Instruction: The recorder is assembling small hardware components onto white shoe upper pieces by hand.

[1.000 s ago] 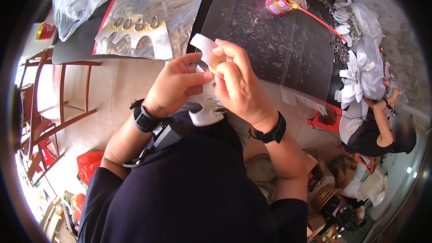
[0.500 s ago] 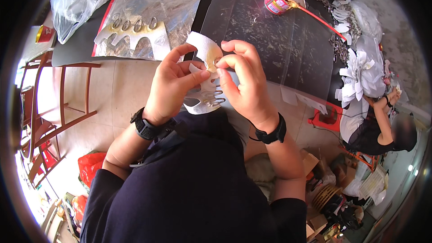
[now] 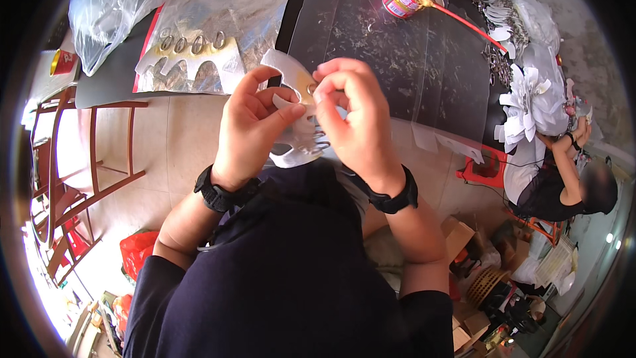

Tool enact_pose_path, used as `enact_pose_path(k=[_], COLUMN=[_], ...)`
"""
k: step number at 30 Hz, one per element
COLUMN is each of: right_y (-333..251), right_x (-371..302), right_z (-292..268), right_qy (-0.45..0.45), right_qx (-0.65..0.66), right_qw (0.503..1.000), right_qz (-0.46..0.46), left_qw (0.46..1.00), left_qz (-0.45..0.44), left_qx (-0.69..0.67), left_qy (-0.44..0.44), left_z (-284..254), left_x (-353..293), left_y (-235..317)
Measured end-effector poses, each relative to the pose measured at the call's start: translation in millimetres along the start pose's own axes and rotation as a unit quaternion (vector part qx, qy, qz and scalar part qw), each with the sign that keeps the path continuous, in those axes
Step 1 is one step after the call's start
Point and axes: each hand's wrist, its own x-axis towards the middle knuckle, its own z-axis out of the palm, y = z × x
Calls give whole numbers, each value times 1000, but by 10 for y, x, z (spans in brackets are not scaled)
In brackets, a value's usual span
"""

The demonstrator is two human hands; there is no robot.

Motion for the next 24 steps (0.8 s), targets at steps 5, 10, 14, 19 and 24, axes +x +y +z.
enact_pose_path(k=[5,10,14,19,24], right_y=[2,-26,-10,-77,-27], right_x=[-70,-101,-112,-75,-70], right_z=[-3,35,44,43,-4], right_qy=[105,54,64,49,46], right_qx=[245,313,264,290,300], right_qw=[957,934,947,937,931], right_qz=[119,167,171,188,202], left_qw=[990,989,994,997,990], left_qz=[-11,-23,0,23,-36], left_qx=[-139,-148,-113,-72,-136], left_qy=[28,13,-1,-4,-25], left_z=[-30,11,64,12,-31], left_x=[31,52,17,67,80], left_y=[-54,-67,-31,-105,-93])
